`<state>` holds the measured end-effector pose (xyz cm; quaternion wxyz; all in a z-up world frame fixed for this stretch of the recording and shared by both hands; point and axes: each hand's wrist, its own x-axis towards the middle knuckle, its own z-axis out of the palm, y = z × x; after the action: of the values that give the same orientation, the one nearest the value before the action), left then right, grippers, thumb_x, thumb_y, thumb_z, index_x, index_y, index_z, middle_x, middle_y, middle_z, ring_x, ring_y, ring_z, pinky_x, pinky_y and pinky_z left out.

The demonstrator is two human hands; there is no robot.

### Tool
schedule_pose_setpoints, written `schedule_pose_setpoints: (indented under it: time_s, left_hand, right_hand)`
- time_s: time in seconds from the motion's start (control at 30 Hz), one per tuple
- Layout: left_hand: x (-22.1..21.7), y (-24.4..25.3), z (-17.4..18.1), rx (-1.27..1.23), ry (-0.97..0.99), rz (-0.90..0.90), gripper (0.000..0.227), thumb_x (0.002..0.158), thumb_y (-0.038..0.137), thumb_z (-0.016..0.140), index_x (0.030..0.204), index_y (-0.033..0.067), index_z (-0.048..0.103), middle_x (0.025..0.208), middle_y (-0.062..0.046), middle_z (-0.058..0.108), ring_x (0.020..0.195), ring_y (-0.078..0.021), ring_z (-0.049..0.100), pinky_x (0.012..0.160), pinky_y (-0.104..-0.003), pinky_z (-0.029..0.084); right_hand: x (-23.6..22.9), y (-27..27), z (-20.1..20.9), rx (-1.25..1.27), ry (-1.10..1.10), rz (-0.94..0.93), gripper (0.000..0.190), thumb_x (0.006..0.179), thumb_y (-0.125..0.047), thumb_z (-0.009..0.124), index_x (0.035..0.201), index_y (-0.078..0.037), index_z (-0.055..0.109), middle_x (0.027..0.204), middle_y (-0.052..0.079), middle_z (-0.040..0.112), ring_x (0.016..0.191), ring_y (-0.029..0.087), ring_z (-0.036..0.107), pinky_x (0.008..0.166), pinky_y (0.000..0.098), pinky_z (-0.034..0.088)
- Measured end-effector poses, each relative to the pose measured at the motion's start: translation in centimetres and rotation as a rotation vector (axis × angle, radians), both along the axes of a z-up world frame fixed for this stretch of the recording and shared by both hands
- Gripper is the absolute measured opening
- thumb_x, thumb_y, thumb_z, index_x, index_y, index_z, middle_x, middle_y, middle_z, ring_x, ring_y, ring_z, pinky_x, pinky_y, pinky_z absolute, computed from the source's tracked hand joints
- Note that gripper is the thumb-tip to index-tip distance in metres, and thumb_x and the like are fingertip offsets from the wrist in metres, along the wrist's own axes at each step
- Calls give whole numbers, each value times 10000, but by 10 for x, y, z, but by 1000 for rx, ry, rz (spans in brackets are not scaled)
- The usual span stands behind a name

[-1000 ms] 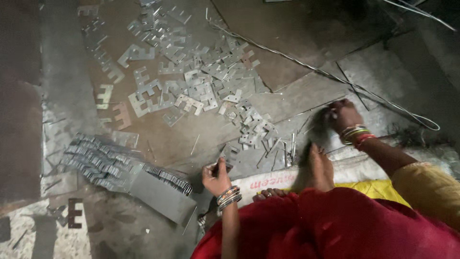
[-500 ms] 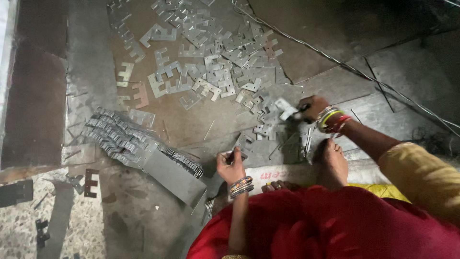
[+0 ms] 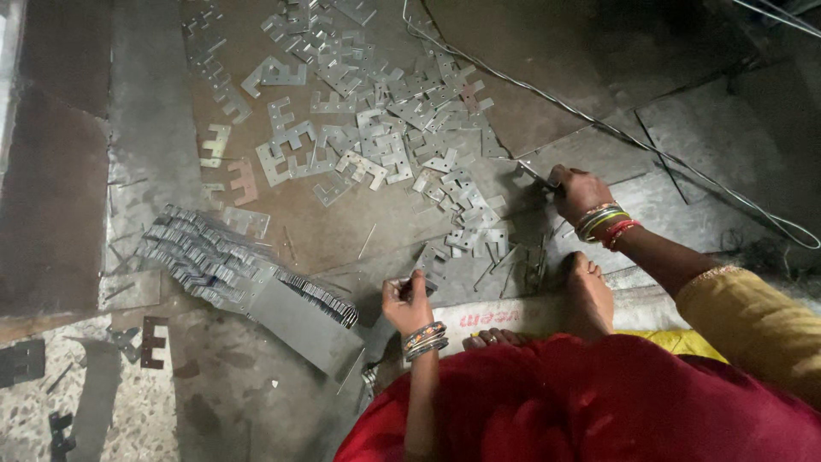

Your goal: The person sits on the floor and sorts metal brackets by picking them up from a pile, stacking them, and occasionally using a hammer to tap them into alignment. The person then places the stacked brackets onto a nearby metal sheet.

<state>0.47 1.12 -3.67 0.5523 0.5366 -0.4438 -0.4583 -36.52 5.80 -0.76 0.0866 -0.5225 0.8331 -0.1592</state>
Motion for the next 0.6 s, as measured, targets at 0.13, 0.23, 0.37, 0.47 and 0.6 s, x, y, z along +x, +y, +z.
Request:
schedule_pose_setpoints:
  time_s: [0.13,0.23,0.37,0.47,0.6]
  left_hand:
    - [0,1,5,22,-126,12,260,849,80,812,788,19,567,703,-36,626,628,-91,555,574,-259,481]
    - [-3,2,9,53,-88,5,262,856,69,807,788,13,561,685,-50,617,593,-99,547,552,-273,476]
    - [-1,3,12,82,79,-6,252,837,63,786,796,23,540,686,-37,621,585,-99,592,542,-281,511]
    - [-3,4,9,3,14,-1,248,844,53,800,804,15,558,705,-34,618,617,-94,580,565,-274,503]
    - [4,5,2,-77,-138,12,252,859,59,817,804,5,577,720,-50,630,641,-107,570,585,-278,495]
  right_hand:
    - [7,8,8,-75,145,155,199,946,-268,660,1106,-151,641,1119,135,700,1054,396,692,783,502,570]
    - [8,13,18,105,74,206,416,804,-434,759,1098,-154,665,1074,132,711,1044,377,684,798,501,579]
    - [9,11,16,149,-22,69,412,841,-469,751,1127,-181,684,1143,104,720,1066,350,693,851,485,587]
    - [2,12,-4,154,56,60,494,806,-455,769,1171,-143,655,1176,155,688,1085,381,662,835,509,574]
    - [2,-1,-43,61,115,59,478,838,-363,747,1229,-114,629,1207,184,674,1142,401,639,925,498,564]
